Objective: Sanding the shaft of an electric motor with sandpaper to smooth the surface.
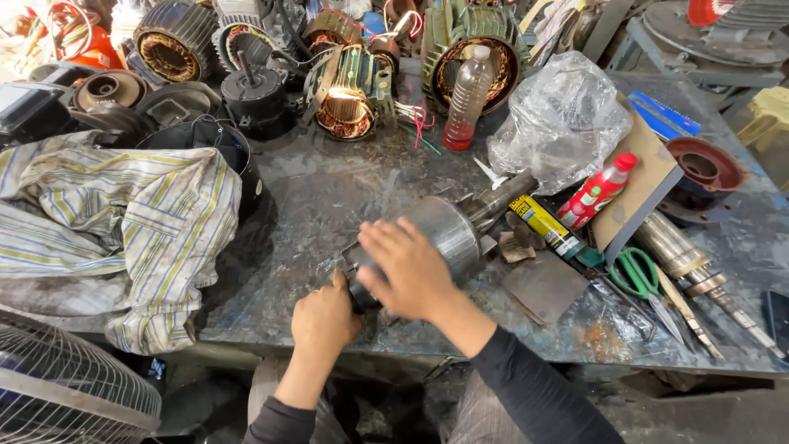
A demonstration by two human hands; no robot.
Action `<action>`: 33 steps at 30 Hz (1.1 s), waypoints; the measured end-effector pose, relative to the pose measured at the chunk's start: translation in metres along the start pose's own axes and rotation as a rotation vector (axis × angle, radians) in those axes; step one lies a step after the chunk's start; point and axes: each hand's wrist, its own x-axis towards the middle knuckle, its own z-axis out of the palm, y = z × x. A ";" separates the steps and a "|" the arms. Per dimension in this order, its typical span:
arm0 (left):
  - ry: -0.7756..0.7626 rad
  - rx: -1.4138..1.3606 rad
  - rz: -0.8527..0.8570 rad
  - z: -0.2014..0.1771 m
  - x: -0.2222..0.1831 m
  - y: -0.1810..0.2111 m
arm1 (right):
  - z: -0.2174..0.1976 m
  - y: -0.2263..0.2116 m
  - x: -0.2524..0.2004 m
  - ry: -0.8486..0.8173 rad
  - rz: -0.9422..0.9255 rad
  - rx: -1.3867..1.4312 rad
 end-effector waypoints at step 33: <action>0.257 0.192 0.233 0.075 -0.052 0.027 | -0.046 0.105 -0.037 -0.326 0.322 0.070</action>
